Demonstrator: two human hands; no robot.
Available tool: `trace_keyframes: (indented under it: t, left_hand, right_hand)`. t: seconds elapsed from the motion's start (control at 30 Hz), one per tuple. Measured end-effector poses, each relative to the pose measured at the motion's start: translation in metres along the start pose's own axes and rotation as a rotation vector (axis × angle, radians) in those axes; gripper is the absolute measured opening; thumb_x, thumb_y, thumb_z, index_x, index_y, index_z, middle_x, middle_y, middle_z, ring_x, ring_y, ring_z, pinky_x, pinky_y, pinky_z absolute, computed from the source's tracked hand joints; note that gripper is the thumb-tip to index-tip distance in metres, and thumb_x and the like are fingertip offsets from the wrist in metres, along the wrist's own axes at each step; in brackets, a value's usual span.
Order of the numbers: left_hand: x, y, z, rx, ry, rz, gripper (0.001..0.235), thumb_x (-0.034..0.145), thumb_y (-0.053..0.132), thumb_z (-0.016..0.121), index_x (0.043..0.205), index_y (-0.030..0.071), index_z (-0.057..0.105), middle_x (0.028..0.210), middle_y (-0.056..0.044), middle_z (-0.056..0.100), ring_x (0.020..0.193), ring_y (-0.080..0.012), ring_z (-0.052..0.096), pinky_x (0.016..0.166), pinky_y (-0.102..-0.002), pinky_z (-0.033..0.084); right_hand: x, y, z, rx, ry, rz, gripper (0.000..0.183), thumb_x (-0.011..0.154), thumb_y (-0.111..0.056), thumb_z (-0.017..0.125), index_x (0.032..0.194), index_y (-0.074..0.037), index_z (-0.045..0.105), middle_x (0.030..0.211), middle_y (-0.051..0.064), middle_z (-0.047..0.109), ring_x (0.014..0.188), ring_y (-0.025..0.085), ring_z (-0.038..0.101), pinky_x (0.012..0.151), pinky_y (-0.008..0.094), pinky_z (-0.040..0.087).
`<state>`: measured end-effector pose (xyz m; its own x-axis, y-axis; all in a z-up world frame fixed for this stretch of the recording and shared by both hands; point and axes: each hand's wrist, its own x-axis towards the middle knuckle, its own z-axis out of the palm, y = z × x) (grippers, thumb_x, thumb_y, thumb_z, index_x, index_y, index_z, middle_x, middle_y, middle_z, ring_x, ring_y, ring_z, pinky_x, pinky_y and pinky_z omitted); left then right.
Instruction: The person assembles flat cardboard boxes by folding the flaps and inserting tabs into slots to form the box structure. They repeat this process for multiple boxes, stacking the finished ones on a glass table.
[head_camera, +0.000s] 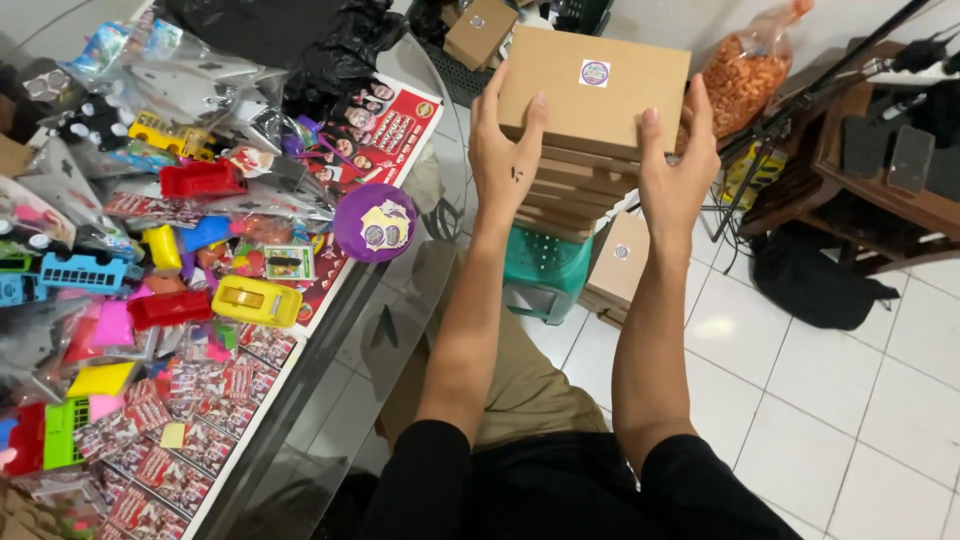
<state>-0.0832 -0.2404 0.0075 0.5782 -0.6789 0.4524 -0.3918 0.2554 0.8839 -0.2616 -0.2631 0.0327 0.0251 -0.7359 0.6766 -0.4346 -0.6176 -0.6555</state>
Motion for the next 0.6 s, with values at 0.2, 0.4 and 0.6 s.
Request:
trace_keyframes:
  t: [0.2,0.4,0.6]
  left_hand:
    - [0.006,-0.012,0.000,-0.023,-0.052,-0.031,0.058,0.095,0.036,0.064,0.147,0.015,0.049,0.130,-0.016,0.060,0.114,-0.0326,0.070,0.096,-0.041,0.057]
    - [-0.011,0.002,-0.016,-0.121,0.031,0.106,0.056,0.101,0.034,0.064,0.150,0.014,0.045,0.150,-0.015,0.050,0.140,-0.0320,0.054,0.118,-0.042,0.046]
    - [-0.036,0.041,-0.091,-0.328,0.078,0.035,0.031,0.101,0.014,0.058,0.130,0.002,0.060,0.129,-0.013,0.066,0.120,-0.0248,0.066,0.106,-0.036,0.053]
  right_hand:
    - [0.006,-0.004,-0.002,-0.203,-0.029,-0.034,0.049,0.104,-0.021,0.072,0.139,0.009,0.056,0.128,0.029,0.068,0.110,0.038,0.068,0.089,0.041,0.057]
    - [0.003,-0.010,-0.006,-0.177,0.090,-0.175,0.040,0.111,-0.015,0.066,0.143,0.003,0.050,0.133,0.024,0.059,0.126,0.038,0.060,0.108,0.050,0.048]
    - [-0.017,-0.095,0.003,0.115,0.140,-0.209,0.018,0.101,0.010,0.057,0.117,0.008,0.066,0.107,0.017,0.070,0.092,0.024,0.065,0.082,0.034,0.054]
